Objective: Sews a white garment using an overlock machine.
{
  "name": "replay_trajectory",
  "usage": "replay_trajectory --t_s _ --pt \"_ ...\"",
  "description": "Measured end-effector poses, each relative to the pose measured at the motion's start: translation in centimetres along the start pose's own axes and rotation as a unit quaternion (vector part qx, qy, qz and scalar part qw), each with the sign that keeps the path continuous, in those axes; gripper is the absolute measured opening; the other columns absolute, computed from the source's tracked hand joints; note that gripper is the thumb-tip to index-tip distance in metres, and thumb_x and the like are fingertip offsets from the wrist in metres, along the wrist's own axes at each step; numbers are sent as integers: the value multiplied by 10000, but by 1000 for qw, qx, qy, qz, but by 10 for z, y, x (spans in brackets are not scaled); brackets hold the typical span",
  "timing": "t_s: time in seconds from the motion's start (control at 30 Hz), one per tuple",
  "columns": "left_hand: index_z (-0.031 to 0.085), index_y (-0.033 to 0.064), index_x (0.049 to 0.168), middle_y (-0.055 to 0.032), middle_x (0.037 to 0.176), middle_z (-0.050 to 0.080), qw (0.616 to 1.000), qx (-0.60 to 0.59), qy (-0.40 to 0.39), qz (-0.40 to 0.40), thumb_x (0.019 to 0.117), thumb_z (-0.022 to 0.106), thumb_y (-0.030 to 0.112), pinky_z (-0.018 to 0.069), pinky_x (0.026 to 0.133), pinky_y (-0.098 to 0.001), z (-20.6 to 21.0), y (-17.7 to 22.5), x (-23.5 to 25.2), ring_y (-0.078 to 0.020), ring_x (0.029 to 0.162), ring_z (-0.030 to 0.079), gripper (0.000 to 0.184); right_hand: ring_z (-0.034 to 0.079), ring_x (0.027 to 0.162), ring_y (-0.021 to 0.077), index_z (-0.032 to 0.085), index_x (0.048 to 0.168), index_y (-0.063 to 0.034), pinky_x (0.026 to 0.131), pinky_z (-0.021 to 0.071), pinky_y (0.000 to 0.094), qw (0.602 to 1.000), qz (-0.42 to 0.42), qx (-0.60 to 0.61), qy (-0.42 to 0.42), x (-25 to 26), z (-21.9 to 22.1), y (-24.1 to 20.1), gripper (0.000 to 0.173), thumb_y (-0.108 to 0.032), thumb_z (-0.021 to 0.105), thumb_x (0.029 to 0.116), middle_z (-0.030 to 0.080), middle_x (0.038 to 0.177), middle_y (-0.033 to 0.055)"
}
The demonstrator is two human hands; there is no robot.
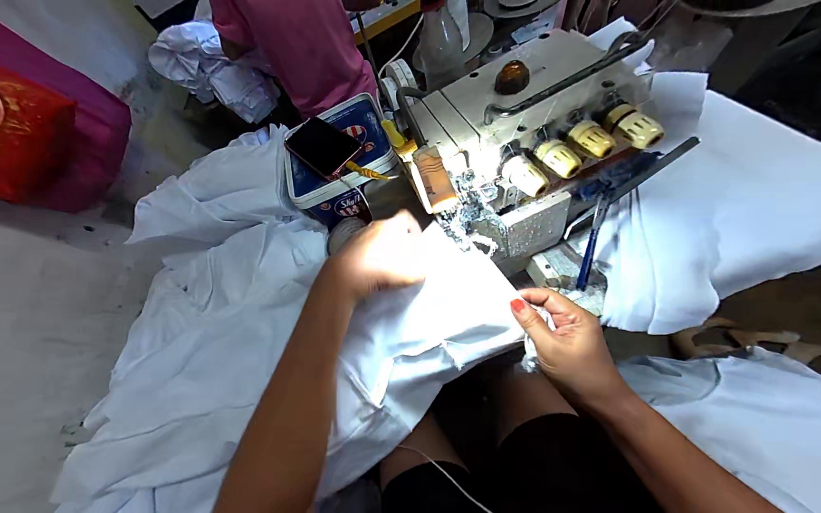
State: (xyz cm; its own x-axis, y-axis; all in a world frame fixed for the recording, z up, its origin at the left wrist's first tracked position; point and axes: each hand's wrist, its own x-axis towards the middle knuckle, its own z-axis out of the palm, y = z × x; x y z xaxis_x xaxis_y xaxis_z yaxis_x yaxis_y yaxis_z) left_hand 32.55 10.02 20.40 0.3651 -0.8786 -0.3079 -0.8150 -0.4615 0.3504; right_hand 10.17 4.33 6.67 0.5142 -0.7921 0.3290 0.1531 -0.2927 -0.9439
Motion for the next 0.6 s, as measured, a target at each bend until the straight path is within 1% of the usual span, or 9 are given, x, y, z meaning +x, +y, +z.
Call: replay_trajectory --t_s 0.07,0.17,0.3,0.37,0.4,0.43,0.47,0.53,0.6 --pt "641 18 1113 -201 940 669 995 95 -11 -42 890 723 125 485 773 -592 -1 8 -18 -387 929 651 261 605 853 -114 683 982 34 806 498 72 1000 -4 -19 -3 0 -1 4 147 -79 589 984 689 917 -26" --pt "634 26 1179 -241 1029 691 977 185 82 -70 960 631 111 486 803 -628 15 2 -19 -443 1013 674 236 615 865 -83 696 987 49 824 495 104 998 2 -58 1 6 6 19 181 -100 593 988 706 924 29" --pt "568 38 1424 -270 1360 579 953 123 277 10 894 681 73 427 992 -658 53 -17 -36 -467 1249 561 544 646 876 34 669 1088 80 832 527 217 993 11 -119 -20 6 1 20 278 -166 557 1024 705 960 115" --pt "621 -43 1342 -270 1373 586 911 46 406 56 856 715 113 454 1037 -577 84 -6 -65 -423 1267 573 519 626 823 47 657 1026 102 784 522 230 987 2 -155 -47 -4 -9 11 306 -176 530 1031 683 917 135" --pt "656 -80 1261 -252 1296 636 897 -33 435 77 847 728 120 503 1005 -481 103 7 -82 -357 1204 624 465 600 801 19 661 972 107 764 500 199 986 -2 -155 -60 -12 -11 6 297 -155 529 1021 670 888 119" --pt "662 -88 1210 -215 1208 672 892 -150 414 101 884 728 137 537 952 -373 122 21 -99 -267 1118 657 402 580 801 -39 664 933 96 761 486 140 988 -14 -139 -73 -21 -11 1 275 -135 532 1006 656 879 73" --pt "643 -118 1203 -220 1146 683 883 -276 355 134 899 732 150 545 889 -322 138 31 -111 -229 1040 669 415 578 827 -81 671 907 67 778 485 102 991 -32 -102 -84 -30 -10 -3 236 -118 547 986 651 886 17" --pt "564 -176 1252 -265 1125 649 844 -461 224 161 833 781 101 553 825 -334 167 38 -127 -248 977 663 547 581 967 -105 698 908 -88 874 488 101 990 -71 -14 -120 -47 -6 -11 152 -145 590 997 654 992 -122" --pt "538 -194 1233 -266 1057 646 799 -552 180 155 790 783 -4 554 819 -337 186 39 -138 -242 918 660 540 546 1012 -135 715 963 -256 883 469 82 981 -87 30 -168 -60 2 -20 119 -236 614 1023 599 1065 -242"
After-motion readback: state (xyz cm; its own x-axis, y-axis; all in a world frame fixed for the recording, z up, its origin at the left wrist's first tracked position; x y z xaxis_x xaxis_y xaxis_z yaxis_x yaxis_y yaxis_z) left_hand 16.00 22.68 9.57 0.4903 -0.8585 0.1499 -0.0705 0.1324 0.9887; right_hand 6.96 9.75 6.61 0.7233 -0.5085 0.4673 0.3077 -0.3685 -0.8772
